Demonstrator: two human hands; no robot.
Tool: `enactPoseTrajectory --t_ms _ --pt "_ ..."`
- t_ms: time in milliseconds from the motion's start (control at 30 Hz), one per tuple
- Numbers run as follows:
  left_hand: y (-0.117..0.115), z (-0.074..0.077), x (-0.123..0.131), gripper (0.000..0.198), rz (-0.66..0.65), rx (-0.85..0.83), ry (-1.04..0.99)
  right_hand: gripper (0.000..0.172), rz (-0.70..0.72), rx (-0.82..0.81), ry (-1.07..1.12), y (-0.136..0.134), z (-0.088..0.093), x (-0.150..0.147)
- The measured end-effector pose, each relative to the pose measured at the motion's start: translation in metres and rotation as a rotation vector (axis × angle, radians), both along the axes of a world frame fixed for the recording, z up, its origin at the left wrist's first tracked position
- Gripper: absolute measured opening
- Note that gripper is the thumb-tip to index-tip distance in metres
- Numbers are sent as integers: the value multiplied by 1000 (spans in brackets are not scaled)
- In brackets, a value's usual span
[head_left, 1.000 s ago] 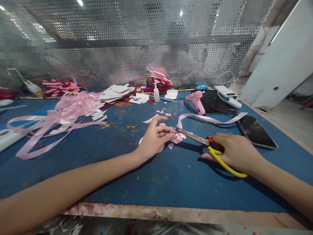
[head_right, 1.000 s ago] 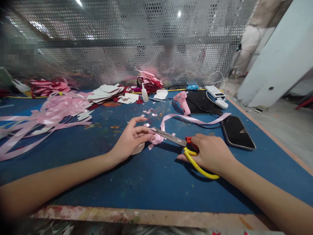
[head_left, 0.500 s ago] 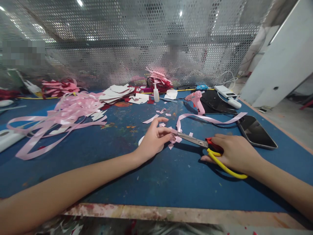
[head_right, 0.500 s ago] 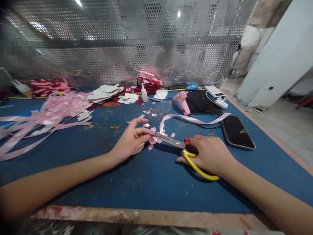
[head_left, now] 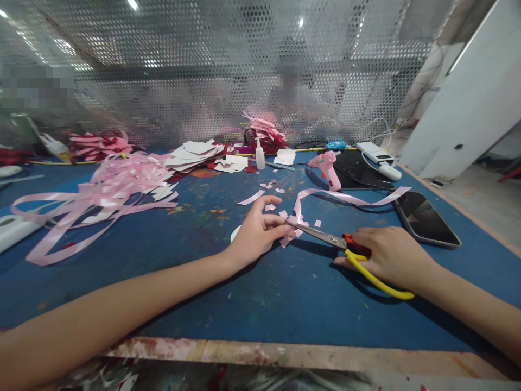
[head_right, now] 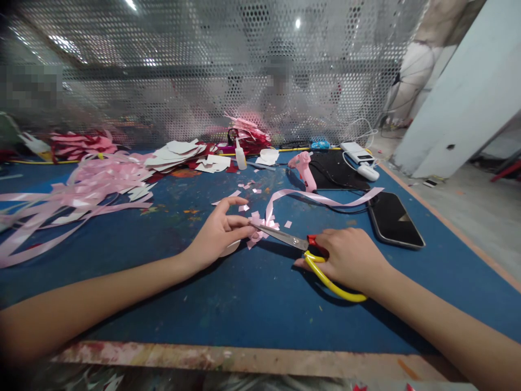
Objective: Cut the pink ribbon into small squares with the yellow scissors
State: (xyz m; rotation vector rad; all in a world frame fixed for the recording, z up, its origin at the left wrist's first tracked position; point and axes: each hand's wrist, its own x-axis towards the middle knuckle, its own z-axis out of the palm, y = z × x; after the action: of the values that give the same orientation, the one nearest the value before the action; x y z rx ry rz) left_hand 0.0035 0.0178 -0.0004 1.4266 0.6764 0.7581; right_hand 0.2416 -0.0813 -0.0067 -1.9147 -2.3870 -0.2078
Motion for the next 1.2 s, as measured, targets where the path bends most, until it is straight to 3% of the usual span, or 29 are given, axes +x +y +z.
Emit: enactPoseTrajectory --t_ms 267,467,667,900,1200 --pt "1 0 -1 46 -13 54 31 51 -21 -10 -7 2 -3 1" --pt "3 -2 -1 51 6 48 -25 48 -55 95 108 7 0 8" --pt "2 2 0 45 22 59 57 44 -57 161 155 7 4 13" --pt "1 0 1 38 3 23 -127 44 -23 177 159 8 1 12" --pt "2 -2 0 41 50 32 -69 41 -7 183 166 8 2 12"
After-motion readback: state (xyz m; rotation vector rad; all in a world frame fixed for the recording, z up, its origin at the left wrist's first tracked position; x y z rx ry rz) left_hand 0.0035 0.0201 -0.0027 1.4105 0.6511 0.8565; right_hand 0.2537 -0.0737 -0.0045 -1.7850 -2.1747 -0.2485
